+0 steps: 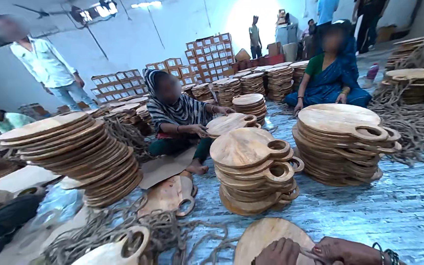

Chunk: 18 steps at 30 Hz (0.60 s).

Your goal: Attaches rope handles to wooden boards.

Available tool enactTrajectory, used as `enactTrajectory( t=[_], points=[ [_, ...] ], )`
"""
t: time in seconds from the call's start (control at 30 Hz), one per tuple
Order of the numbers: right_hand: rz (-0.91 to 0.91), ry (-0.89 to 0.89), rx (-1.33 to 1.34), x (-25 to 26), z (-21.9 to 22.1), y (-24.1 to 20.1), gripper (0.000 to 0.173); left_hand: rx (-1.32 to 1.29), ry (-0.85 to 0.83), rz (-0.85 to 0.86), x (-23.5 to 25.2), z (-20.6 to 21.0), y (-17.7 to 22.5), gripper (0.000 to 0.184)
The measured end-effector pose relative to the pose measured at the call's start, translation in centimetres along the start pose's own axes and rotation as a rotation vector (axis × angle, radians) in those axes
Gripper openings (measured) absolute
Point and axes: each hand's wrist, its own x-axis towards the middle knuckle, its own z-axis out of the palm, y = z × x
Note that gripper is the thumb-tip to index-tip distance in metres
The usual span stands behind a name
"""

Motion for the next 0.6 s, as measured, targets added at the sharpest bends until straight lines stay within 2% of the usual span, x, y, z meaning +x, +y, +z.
enactTrajectory(
  t=[0.13,0.23,0.37,0.4,0.43,0.5,0.6],
  points=[
    [-0.143,0.052,0.056,-1.5,1.5,-1.8,0.027,-0.238,0.189,-0.347,0.1,0.5,1.6,0.013],
    [-0.276,0.102,0.12,-0.9,3.1,-2.8,0.023,-0.458,0.339,-0.579,0.3,1.1,2.7,0.019],
    [-0.321,0.058,0.309,1.5,5.5,-2.7,0.016,-0.85,0.416,-0.819,0.2,0.6,3.4,0.028],
    [-0.325,0.038,0.352,2.1,5.9,-2.6,0.021,-0.898,0.421,-0.868,0.0,0.4,3.5,0.027],
    [-0.331,0.03,0.38,2.6,6.4,-2.6,0.032,-0.916,0.407,-0.916,-0.3,0.1,3.7,0.027],
    [-0.335,0.038,0.401,3.5,7.3,-2.8,0.045,-0.907,0.32,-1.01,-1.1,-0.6,4.2,0.03],
    [-0.276,0.155,0.26,4.3,8.1,-3.1,0.054,-0.914,0.173,-1.131,-2.0,-1.3,5.0,0.033]
  ],
)
